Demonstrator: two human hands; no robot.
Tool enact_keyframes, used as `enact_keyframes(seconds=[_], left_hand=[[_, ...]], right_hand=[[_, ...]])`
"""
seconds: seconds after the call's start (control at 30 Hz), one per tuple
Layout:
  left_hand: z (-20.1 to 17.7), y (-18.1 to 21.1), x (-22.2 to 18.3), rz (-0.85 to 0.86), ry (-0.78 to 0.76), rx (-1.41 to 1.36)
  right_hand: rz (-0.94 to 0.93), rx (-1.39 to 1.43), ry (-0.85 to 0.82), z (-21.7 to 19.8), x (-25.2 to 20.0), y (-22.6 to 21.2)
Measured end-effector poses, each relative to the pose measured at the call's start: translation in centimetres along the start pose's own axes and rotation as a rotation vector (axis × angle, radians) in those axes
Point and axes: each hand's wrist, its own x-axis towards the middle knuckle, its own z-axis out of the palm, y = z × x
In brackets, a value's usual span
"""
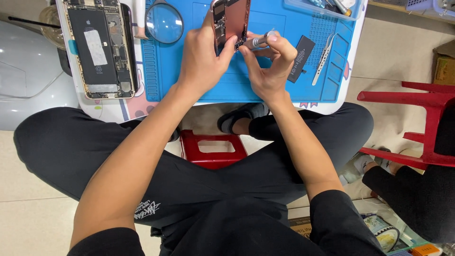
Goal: The person is repairing a smartphone by using a screwdriver to remove screws from the back cover and a pair of tweezers to manipulate internal components. The person works on a blue mat with various tools and parts laid out.
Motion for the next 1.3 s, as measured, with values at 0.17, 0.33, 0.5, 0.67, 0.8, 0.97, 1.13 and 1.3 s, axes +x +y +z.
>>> enact_keyframes(seconds=[0.17, 0.33, 0.5, 0.67, 0.8, 0.97, 1.13, 1.3], left_hand=[[-0.1, 0.0, 0.1, -0.004, -0.002, 0.003], [-0.3, 0.6, 0.3, 0.010, 0.001, -0.005], [-0.5, 1.0, 0.3, 0.011, 0.006, -0.014], [-0.5, 0.9, 0.3, 0.033, 0.004, -0.004], [-0.3, 0.5, 0.1, 0.028, 0.002, 0.006], [-0.2, 0.5, 0.2, 0.030, 0.005, 0.028], [0.1, -0.4, 0.0, 0.031, -0.002, 0.021], [-0.2, -0.1, 0.2, 0.074, -0.015, 0.010]], right_hand=[[-0.019, 0.004, -0.004, 0.0, 0.2, 0.0], [-0.037, -0.005, -0.007, -0.1, 0.1, 0.2], [-0.043, -0.013, 0.000, 0.0, -0.1, 0.5], [-0.046, -0.017, 0.003, -0.1, -0.2, 0.6], [-0.046, 0.001, -0.007, -0.1, 0.0, 0.4], [-0.074, -0.011, 0.006, 0.0, 0.0, 0.5], [-0.065, -0.048, -0.002, -0.1, -0.4, 0.9], [-0.082, -0.055, -0.015, -0.1, 0.1, 0.5]])
